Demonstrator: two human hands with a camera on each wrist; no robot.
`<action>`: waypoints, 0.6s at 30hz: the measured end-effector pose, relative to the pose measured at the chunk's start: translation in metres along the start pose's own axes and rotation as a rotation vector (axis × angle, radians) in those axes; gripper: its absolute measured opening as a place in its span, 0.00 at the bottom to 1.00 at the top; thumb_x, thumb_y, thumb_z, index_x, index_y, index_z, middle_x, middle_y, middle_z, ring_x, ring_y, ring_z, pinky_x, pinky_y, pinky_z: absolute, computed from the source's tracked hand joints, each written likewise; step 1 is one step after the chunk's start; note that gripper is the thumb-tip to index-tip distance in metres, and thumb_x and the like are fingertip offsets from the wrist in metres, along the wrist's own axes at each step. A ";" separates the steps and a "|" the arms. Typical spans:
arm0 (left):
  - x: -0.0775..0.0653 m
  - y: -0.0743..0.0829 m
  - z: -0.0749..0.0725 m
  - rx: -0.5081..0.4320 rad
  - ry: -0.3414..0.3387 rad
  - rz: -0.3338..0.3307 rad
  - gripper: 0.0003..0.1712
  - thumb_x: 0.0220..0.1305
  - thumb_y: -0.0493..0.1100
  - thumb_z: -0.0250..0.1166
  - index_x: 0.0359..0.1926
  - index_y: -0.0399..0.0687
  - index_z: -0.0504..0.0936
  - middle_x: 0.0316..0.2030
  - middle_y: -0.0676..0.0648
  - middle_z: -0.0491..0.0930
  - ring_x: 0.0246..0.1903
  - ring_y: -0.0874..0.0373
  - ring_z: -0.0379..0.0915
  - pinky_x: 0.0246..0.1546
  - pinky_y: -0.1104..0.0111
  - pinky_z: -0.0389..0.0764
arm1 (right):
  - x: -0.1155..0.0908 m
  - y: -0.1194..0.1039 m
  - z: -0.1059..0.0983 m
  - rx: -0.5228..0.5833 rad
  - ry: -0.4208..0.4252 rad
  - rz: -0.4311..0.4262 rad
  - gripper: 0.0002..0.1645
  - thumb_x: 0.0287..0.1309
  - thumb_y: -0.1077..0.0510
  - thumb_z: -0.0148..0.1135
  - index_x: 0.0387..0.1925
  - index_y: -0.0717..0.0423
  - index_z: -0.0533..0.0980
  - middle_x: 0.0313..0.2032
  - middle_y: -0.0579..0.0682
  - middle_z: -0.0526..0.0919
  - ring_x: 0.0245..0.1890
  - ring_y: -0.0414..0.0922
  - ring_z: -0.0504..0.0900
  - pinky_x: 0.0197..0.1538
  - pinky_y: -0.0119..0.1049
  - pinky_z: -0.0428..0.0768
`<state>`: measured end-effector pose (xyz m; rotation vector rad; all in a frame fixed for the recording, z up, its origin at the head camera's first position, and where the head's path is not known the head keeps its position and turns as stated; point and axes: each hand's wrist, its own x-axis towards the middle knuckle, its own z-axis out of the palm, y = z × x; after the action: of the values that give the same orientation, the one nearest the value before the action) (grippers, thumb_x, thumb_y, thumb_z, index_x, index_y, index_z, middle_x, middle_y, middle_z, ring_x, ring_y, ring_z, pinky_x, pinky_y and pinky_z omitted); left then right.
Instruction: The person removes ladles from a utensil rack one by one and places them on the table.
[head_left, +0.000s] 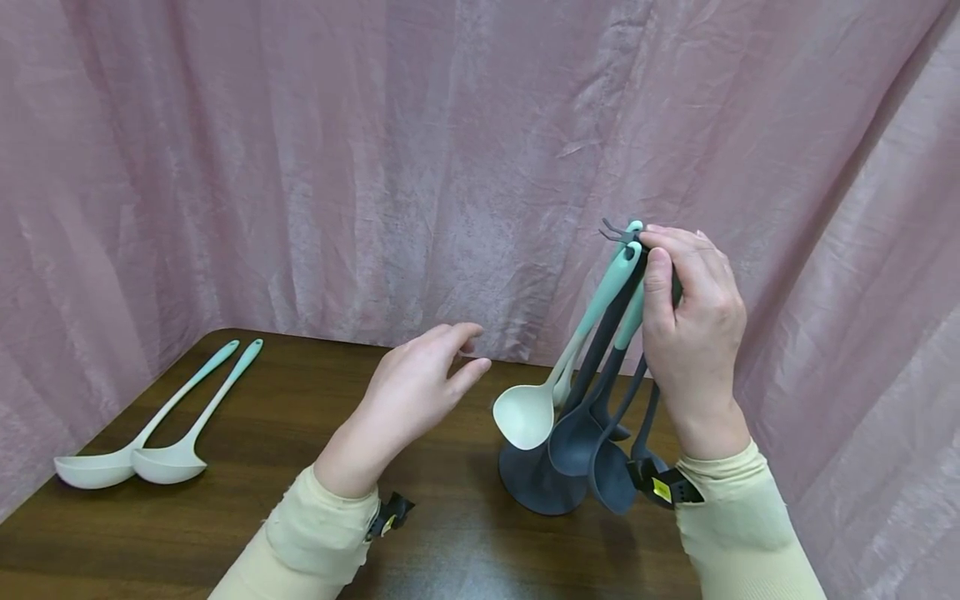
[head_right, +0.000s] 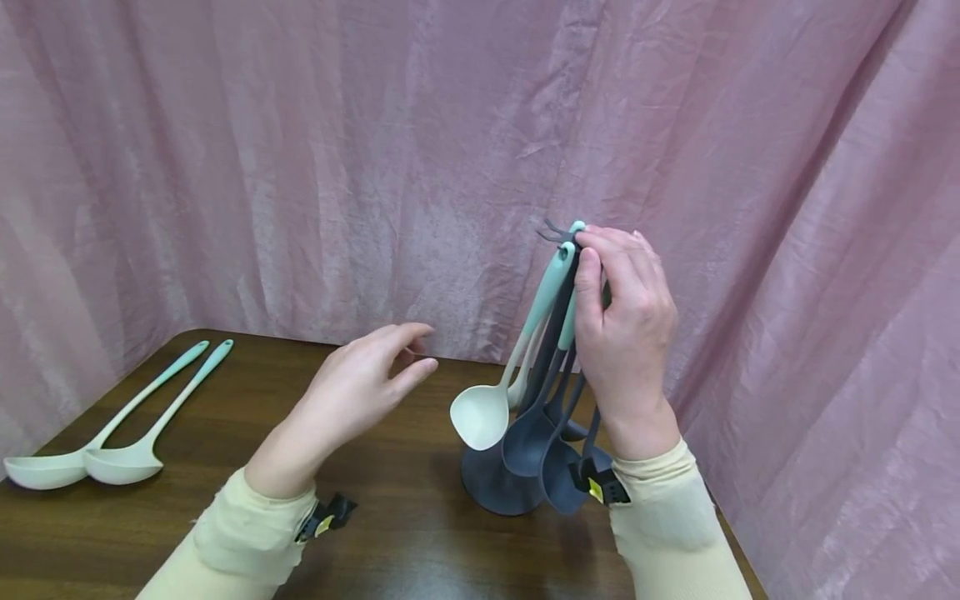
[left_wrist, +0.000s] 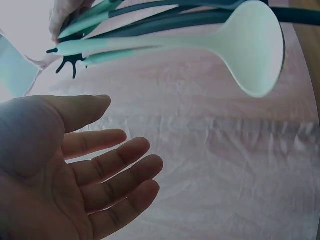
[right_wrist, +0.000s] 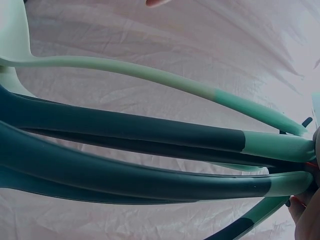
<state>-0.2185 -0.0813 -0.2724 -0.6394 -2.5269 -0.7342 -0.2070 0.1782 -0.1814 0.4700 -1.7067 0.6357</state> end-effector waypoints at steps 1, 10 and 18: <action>0.001 0.002 0.002 -0.003 0.002 0.006 0.22 0.69 0.55 0.66 0.61 0.58 0.79 0.46 0.58 0.82 0.44 0.64 0.80 0.40 0.61 0.79 | 0.000 0.000 0.000 0.000 0.000 0.000 0.17 0.73 0.56 0.53 0.49 0.59 0.85 0.50 0.52 0.86 0.56 0.50 0.80 0.68 0.43 0.66; 0.007 0.021 0.013 -0.062 -0.003 0.033 0.23 0.69 0.55 0.66 0.62 0.59 0.79 0.48 0.59 0.82 0.44 0.65 0.80 0.40 0.63 0.78 | 0.000 0.002 0.001 0.012 0.001 -0.007 0.17 0.73 0.56 0.53 0.48 0.59 0.85 0.50 0.51 0.86 0.55 0.50 0.80 0.68 0.43 0.66; 0.014 0.042 0.023 -0.127 -0.004 0.085 0.23 0.68 0.54 0.67 0.61 0.59 0.79 0.48 0.59 0.82 0.46 0.64 0.81 0.39 0.64 0.79 | 0.000 -0.001 -0.003 0.006 0.000 -0.001 0.17 0.73 0.57 0.52 0.48 0.60 0.85 0.49 0.52 0.86 0.55 0.51 0.80 0.68 0.44 0.66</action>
<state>-0.2130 -0.0317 -0.2670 -0.7859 -2.4544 -0.8690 -0.2040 0.1793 -0.1803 0.4758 -1.7052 0.6400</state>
